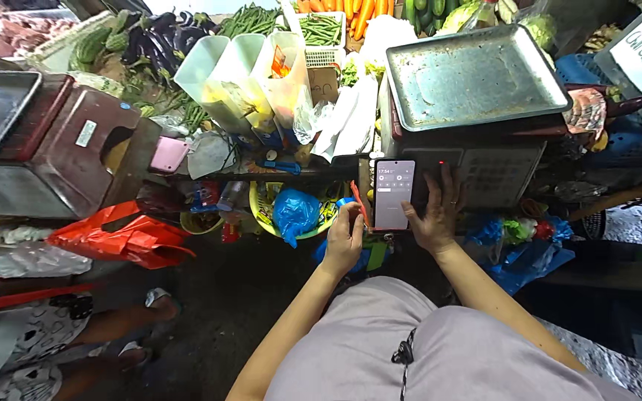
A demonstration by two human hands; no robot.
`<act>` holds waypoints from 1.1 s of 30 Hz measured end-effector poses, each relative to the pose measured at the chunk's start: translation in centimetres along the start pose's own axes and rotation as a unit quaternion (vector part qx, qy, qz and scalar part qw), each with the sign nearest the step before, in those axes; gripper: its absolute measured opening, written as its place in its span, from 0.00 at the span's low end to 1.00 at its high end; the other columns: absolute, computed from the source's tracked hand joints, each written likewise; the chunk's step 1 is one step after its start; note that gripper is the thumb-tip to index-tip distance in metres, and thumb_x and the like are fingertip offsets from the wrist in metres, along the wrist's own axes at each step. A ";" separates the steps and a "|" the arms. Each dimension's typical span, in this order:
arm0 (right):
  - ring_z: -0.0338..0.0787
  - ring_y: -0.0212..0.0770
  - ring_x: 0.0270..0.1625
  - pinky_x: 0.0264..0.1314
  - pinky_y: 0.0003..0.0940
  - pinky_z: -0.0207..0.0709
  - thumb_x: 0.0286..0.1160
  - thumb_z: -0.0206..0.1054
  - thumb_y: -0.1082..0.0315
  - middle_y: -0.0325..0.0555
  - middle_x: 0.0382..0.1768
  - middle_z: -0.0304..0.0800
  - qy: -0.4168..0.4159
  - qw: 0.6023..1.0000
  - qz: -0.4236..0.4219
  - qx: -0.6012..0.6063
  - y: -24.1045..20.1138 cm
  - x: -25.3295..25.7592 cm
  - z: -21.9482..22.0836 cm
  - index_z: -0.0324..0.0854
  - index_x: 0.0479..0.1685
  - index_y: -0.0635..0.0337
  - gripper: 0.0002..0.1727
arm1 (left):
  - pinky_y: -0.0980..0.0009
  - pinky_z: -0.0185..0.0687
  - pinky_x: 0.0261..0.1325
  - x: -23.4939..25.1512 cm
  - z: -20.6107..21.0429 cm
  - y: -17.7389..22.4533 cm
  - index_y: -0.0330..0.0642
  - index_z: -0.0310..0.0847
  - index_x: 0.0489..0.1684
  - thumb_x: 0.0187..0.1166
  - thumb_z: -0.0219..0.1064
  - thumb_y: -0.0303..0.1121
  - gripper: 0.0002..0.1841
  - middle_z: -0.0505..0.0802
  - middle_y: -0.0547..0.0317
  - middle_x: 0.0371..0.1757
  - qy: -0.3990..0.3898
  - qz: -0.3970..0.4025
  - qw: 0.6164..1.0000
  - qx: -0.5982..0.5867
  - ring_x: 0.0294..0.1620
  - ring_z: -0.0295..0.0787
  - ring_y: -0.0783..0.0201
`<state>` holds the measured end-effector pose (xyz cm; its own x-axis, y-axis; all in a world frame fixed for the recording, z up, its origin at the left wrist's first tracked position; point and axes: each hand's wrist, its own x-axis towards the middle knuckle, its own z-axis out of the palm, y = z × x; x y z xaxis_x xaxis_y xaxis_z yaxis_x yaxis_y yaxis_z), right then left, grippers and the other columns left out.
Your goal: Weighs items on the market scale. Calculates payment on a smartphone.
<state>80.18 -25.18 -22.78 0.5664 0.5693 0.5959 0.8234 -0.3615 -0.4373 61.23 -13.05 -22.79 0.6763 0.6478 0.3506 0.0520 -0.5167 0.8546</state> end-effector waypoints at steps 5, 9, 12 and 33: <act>0.46 0.59 0.96 0.92 0.69 0.32 0.85 0.35 0.29 0.55 0.94 0.52 0.012 1.000 -0.007 -0.007 0.4 -0.3 0.4 0.68 0.87 0.46 0.43 | 0.66 0.89 0.63 -4.9 -3.6 -0.8 0.26 0.75 0.66 0.88 0.55 0.29 0.16 0.90 0.44 0.57 -0.003 0.027 1.000 -0.006 0.60 0.90 0.61; 0.46 0.59 0.96 0.93 0.69 0.31 0.85 0.34 0.29 0.55 0.94 0.52 0.014 1.000 -0.008 0.004 0.2 -0.2 0.2 0.68 0.87 0.47 0.44 | 0.64 0.88 0.63 -7.5 -7.5 -3.3 0.30 0.80 0.62 0.86 0.58 0.32 0.16 0.91 0.45 0.56 0.049 0.004 0.992 0.113 0.58 0.90 0.59; 0.50 0.58 0.95 0.91 0.70 0.39 0.86 0.39 0.31 0.54 0.93 0.54 -0.001 1.000 -0.004 0.008 0.3 -0.2 -0.7 0.68 0.87 0.49 0.41 | 0.53 0.82 0.70 -7.9 -10.3 -6.1 0.27 0.78 0.66 0.86 0.57 0.36 0.20 0.88 0.36 0.62 0.100 -0.083 0.969 0.209 0.66 0.86 0.47; 0.50 0.72 0.93 0.92 0.71 0.33 0.67 0.44 0.16 0.70 0.89 0.57 -0.085 0.993 -0.076 0.014 1.0 0.1 -1.9 0.64 0.89 0.62 0.62 | 0.45 0.64 0.86 -6.2 -11.7 -14.1 0.45 0.31 0.98 0.77 0.68 0.33 0.51 0.35 0.50 0.98 -0.007 -0.356 0.896 0.264 0.95 0.51 0.45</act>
<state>81.11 -26.86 -21.86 0.4191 0.7334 0.5352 0.8969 -0.2426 -0.3699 47.71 -3.22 -32.48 0.3415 0.9139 -0.2193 0.8127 -0.1699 0.5574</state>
